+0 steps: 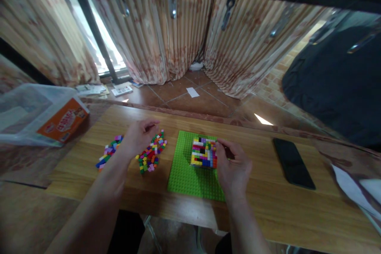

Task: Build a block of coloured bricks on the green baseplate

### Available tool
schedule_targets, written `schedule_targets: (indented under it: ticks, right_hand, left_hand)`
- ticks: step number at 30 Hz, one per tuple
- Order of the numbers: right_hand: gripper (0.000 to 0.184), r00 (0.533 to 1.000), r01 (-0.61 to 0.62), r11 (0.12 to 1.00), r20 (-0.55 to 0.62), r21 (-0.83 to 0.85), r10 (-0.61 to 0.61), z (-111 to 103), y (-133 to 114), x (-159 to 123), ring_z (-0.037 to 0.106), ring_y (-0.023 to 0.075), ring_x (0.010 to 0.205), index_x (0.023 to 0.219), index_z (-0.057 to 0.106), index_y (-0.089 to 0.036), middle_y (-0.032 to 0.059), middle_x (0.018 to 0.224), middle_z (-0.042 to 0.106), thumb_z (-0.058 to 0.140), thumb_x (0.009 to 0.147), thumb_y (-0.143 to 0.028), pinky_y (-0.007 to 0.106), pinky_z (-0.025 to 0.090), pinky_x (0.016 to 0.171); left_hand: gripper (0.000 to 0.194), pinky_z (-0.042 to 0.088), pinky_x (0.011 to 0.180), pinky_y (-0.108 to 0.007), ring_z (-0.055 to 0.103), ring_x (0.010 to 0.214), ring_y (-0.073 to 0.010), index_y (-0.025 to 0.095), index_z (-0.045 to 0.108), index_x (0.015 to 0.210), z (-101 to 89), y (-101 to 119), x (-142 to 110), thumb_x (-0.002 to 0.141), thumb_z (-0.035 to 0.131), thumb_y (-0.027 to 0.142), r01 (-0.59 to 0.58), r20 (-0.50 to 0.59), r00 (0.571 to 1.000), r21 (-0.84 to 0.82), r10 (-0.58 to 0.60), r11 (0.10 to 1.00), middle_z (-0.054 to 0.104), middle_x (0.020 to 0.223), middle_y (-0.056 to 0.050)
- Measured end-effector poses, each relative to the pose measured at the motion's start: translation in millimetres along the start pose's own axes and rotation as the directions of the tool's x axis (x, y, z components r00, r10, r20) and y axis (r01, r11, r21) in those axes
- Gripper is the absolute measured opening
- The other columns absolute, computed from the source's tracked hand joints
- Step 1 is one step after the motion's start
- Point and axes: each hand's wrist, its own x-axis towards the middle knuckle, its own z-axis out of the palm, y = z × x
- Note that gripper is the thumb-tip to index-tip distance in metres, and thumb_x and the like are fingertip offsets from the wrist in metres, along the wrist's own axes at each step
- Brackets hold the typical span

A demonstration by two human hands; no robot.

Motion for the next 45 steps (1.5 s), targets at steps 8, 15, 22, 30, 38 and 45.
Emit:
schedule_targets:
  ticks: [8, 15, 22, 30, 38, 45]
  right_hand:
    - [0.028, 0.999, 0.009, 0.998, 0.043, -0.054, -0.006, 5, 9, -1, 0.067, 0.0188, 0.068, 0.087, 0.076, -0.018, 0.0080, 0.083, 0.074, 0.065, 0.080, -0.042, 0.032, 0.055, 0.062]
    - [0.028, 0.996, 0.052, 0.996, 0.081, -0.068, -0.047, 4, 9, -2, 0.067, 0.0187, 0.069, 0.088, 0.075, -0.018, 0.0076, 0.084, 0.074, 0.064, 0.082, -0.043, 0.032, 0.054, 0.063]
    - [0.026, 0.993, 0.070, 0.992, 0.102, -0.106, -0.059, 1, 9, -2, 0.067, 0.0187, 0.070, 0.089, 0.075, -0.021, 0.0062, 0.085, 0.074, 0.063, 0.083, -0.043, 0.031, 0.053, 0.062]
    - [0.027, 0.992, 0.092, 0.992, 0.098, -0.084, -0.084, 0, 8, -1, 0.066, 0.0177, 0.067, 0.087, 0.075, -0.019, 0.0061, 0.083, 0.073, 0.063, 0.083, -0.043, 0.030, 0.053, 0.061]
    - [0.023, 0.988, 0.106, 0.992, 0.117, -0.067, -0.098, 2, 5, 0, 0.065, 0.0171, 0.068, 0.086, 0.075, -0.020, 0.0048, 0.080, 0.072, 0.062, 0.084, -0.039, 0.029, 0.052, 0.062]
    - [0.021, 0.982, 0.135, 0.990, 0.136, -0.044, -0.128, 4, 4, 0, 0.064, 0.0159, 0.066, 0.084, 0.074, -0.020, 0.0033, 0.079, 0.071, 0.061, 0.085, -0.036, 0.028, 0.050, 0.061]
  left_hand:
    - [0.037, 0.051, 0.090, -0.035, 0.068, 0.097, -0.0231, 0.018, 0.072, 0.111, -8.7, -10, 4, 0.085, 0.048, 0.010, 0.054, 0.083, 0.993, 0.312, -0.084, 0.948, 0.075, 0.106, -0.010]
    - [0.023, 0.049, 0.090, -0.035, 0.067, 0.095, -0.0240, 0.018, 0.074, 0.089, 13.8, 6, 6, 0.088, 0.052, 0.022, -0.058, 0.128, 0.992, 0.455, -0.001, 0.889, 0.074, 0.094, -0.010]
    - [0.024, 0.050, 0.083, -0.036, 0.066, 0.097, -0.0265, 0.014, 0.072, 0.092, 33.1, 12, 5, 0.087, 0.049, 0.019, 0.030, 0.085, 0.992, 0.567, -0.095, 0.823, 0.073, 0.094, -0.015]
    - [0.023, 0.049, 0.086, -0.037, 0.065, 0.095, -0.0254, 0.014, 0.070, 0.096, 27.4, 18, 4, 0.087, 0.049, 0.015, -0.044, 0.117, 0.993, 0.403, -0.004, 0.914, 0.071, 0.098, -0.014]
    - [0.018, 0.050, 0.073, -0.025, 0.063, 0.077, -0.0148, 0.017, 0.066, 0.086, 31.9, 22, 0, 0.089, 0.049, 0.015, -0.067, 0.108, 0.991, -0.138, 0.082, 0.988, 0.069, 0.081, -0.003]
    - [0.020, 0.045, 0.064, -0.022, 0.060, 0.067, -0.0129, 0.017, 0.067, 0.080, 35.5, 29, -3, 0.087, 0.048, 0.013, -0.037, 0.146, 0.987, -0.218, 0.070, 0.975, 0.067, 0.070, 0.000]
